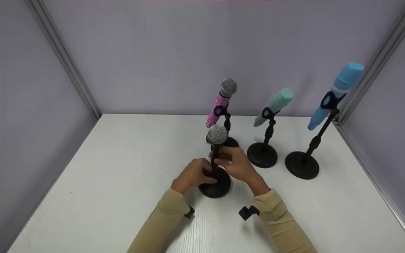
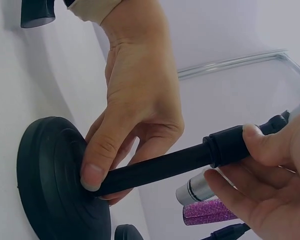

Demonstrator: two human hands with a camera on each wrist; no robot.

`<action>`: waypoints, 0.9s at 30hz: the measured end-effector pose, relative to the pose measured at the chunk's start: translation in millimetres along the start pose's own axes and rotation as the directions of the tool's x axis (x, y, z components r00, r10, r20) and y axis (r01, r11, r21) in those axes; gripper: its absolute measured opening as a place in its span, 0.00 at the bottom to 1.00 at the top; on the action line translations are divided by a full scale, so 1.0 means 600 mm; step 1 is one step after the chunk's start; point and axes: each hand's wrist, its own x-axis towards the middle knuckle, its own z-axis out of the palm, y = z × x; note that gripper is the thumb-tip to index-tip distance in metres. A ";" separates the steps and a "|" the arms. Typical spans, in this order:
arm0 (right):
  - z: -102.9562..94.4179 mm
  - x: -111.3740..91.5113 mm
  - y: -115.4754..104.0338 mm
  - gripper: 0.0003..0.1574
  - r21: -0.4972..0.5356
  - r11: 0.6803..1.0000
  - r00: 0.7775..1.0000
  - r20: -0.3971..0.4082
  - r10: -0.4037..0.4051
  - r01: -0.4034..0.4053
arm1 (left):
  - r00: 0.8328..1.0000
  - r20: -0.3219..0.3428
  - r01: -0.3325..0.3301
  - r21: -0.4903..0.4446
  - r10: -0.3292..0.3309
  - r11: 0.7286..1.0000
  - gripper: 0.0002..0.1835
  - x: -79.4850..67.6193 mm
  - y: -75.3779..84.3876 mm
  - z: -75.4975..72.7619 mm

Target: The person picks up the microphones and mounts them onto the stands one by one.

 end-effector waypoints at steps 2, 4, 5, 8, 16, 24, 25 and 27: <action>0.000 0.001 0.001 0.12 0.017 1.000 1.000 0.022 -0.002 0.002 | 1.000 -0.006 0.002 -0.006 -0.002 1.000 0.10 0.000 -0.001 -0.001; -0.002 0.002 0.002 0.13 0.026 1.000 0.999 0.044 -0.007 0.006 | 1.000 -0.012 0.004 -0.016 -0.004 1.000 0.09 0.000 -0.002 -0.001; -0.004 0.002 0.003 0.14 0.029 0.999 0.998 0.053 -0.014 0.013 | 1.000 -0.014 0.008 -0.023 -0.009 1.000 0.09 0.000 -0.002 -0.001; -0.006 0.002 0.004 0.15 0.032 0.999 0.997 0.062 -0.035 0.033 | 1.000 -0.010 0.016 -0.035 -0.016 0.999 0.10 0.000 -0.002 -0.001; -0.001 0.002 -0.003 0.15 -0.090 0.995 0.996 -0.078 -0.052 0.045 | 1.000 -0.007 0.001 -0.010 -0.001 1.000 0.11 -0.002 -0.001 -0.001; 0.005 0.001 0.002 0.12 -0.088 0.993 0.990 -0.110 -0.082 0.072 | 1.000 0.000 -0.020 -0.012 0.020 1.000 0.09 -0.002 -0.003 0.000; 0.004 0.001 0.002 0.12 -0.092 0.993 0.992 -0.101 -0.078 0.069 | 1.000 -0.001 -0.017 -0.011 0.017 1.000 0.09 -0.002 -0.003 0.000; 0.003 0.000 0.003 0.11 -0.100 0.993 0.995 -0.077 -0.068 0.060 | 1.000 -0.001 -0.005 -0.016 0.005 1.000 0.10 -0.002 -0.003 0.000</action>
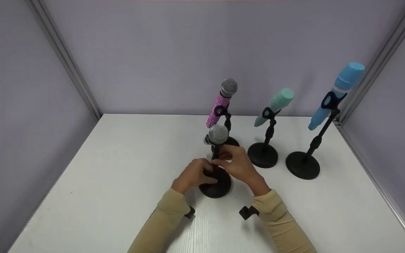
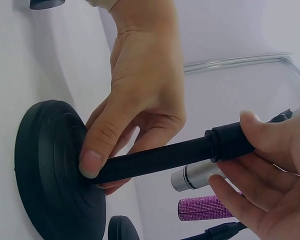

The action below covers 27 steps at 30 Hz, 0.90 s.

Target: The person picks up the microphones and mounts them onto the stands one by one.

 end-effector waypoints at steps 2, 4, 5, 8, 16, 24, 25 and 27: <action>-0.002 0.000 0.001 0.10 0.003 1.000 0.999 0.038 0.011 -0.011 | 1.000 0.002 0.017 -0.008 -0.017 1.000 0.11 0.000 0.000 0.000; -0.003 -0.001 0.001 0.10 0.010 1.000 0.997 0.076 0.025 -0.026 | 1.000 0.004 0.027 -0.014 -0.027 1.000 0.11 0.000 0.001 0.000; -0.004 -0.001 0.001 0.11 0.016 0.999 0.995 0.095 0.032 -0.034 | 0.999 0.005 0.032 -0.016 -0.032 0.999 0.11 0.000 0.001 0.001; -0.006 -0.001 0.000 0.12 0.034 0.998 0.990 0.134 0.052 -0.057 | 0.999 0.008 0.035 -0.018 -0.035 0.999 0.12 0.001 0.001 0.001; -0.006 0.000 0.003 0.16 0.074 0.994 0.987 0.145 0.064 -0.075 | 1.000 0.002 0.029 -0.006 -0.029 1.000 0.11 0.002 0.000 0.001; -0.006 0.000 0.000 0.18 -0.034 0.997 0.998 0.009 0.068 -0.068 | 1.000 -0.002 -0.016 -0.012 0.016 1.000 0.12 0.000 0.002 -0.001; -0.005 0.000 0.000 0.18 -0.036 0.997 0.998 -0.003 0.063 -0.063 | 1.000 -0.002 -0.019 -0.015 0.019 1.000 0.12 0.000 0.002 -0.002; -0.004 0.000 0.000 0.17 -0.024 0.999 0.999 -0.014 0.045 -0.045 | 1.000 0.000 -0.019 -0.020 0.019 1.000 0.12 -0.001 0.003 -0.002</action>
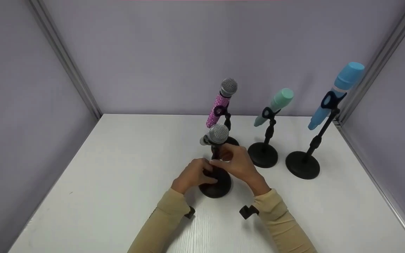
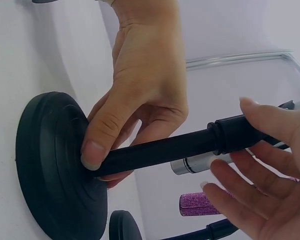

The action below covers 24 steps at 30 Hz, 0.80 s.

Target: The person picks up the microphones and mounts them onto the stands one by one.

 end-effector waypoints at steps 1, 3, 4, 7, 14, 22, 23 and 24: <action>0.001 0.000 0.000 0.16 0.009 1.000 1.000 0.000 -0.004 0.004 | 1.000 0.002 0.004 0.004 -0.004 1.000 0.12 0.000 0.000 0.000; 0.002 0.000 0.002 0.14 0.022 1.000 1.000 0.006 -0.013 0.013 | 1.000 0.004 0.008 0.014 -0.008 1.000 0.12 0.000 0.001 0.000; 0.002 0.000 0.002 0.13 0.027 1.000 1.000 0.012 -0.015 0.015 | 1.000 0.005 0.009 0.018 -0.009 1.000 0.12 0.000 0.001 0.000; 0.001 0.000 0.001 0.12 0.025 1.000 0.999 0.037 -0.010 0.009 | 1.000 0.003 0.013 0.028 -0.014 1.000 0.12 0.001 -0.001 0.001; -0.004 -0.001 -0.003 0.13 0.062 0.998 0.993 0.118 0.005 -0.012 | 1.000 -0.001 0.007 0.027 -0.007 1.000 0.12 0.001 -0.001 0.001; -0.003 -0.001 0.001 0.16 0.103 0.995 0.988 0.151 0.003 -0.019 | 1.000 0.001 0.024 0.022 -0.024 0.999 0.13 0.001 0.000 0.000; -0.002 -0.001 0.002 0.16 0.117 0.993 0.989 0.149 0.001 -0.019 | 1.000 0.000 0.022 0.022 -0.022 1.000 0.13 0.001 -0.001 0.000; -0.001 -0.001 0.002 0.16 0.130 0.991 0.990 0.144 0.000 -0.018 | 1.000 -0.001 0.018 0.024 -0.018 1.000 0.13 0.001 -0.001 0.000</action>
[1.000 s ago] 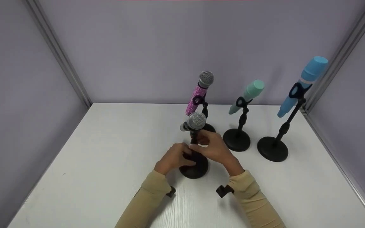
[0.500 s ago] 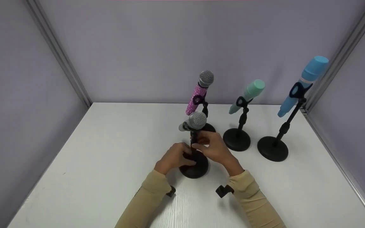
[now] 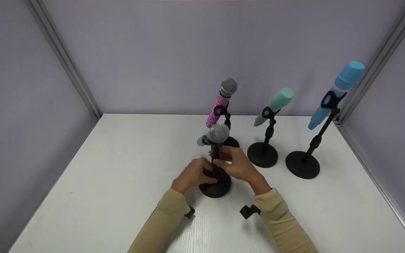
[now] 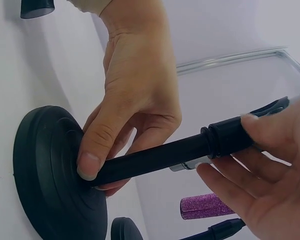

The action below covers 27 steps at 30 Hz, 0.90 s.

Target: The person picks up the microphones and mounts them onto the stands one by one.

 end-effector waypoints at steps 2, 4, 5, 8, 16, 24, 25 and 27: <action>0.001 0.001 0.000 0.16 0.011 1.000 1.000 -0.018 0.003 -0.003 | 1.000 -0.004 -0.015 0.004 0.015 1.000 0.13 0.000 -0.001 0.000; 0.001 0.001 -0.001 0.15 -0.007 1.000 0.999 -0.046 0.011 -0.011 | 0.999 -0.011 -0.032 0.015 0.033 0.999 0.13 0.000 -0.002 0.001; 0.001 0.002 -0.001 0.15 -0.020 1.000 0.998 -0.063 0.013 -0.014 | 0.999 -0.013 -0.038 0.020 0.039 0.999 0.12 0.000 -0.002 0.001; 0.001 0.002 -0.003 0.16 -0.075 0.997 0.994 -0.111 0.018 -0.027 | 0.999 -0.018 -0.045 0.028 0.045 0.999 0.12 0.000 -0.002 0.002; 0.003 0.001 0.000 0.13 -0.074 0.997 0.992 -0.126 -0.018 0.008 | 0.999 -0.010 -0.034 0.041 0.034 0.999 0.12 -0.001 0.000 0.001; 0.001 0.000 -0.001 0.11 -0.054 0.999 0.998 -0.057 0.001 -0.004 | 0.999 -0.014 -0.032 0.022 0.032 0.999 0.10 0.001 0.000 0.002; 0.001 0.001 -0.002 0.11 -0.049 0.999 0.999 -0.041 0.005 -0.007 | 0.999 -0.015 -0.032 0.023 0.033 0.999 0.10 0.001 0.000 0.002; -0.001 0.001 -0.004 0.12 -0.039 0.999 1.000 -0.010 0.016 -0.016 | 0.999 -0.015 -0.029 0.025 0.030 0.999 0.10 0.001 0.000 0.002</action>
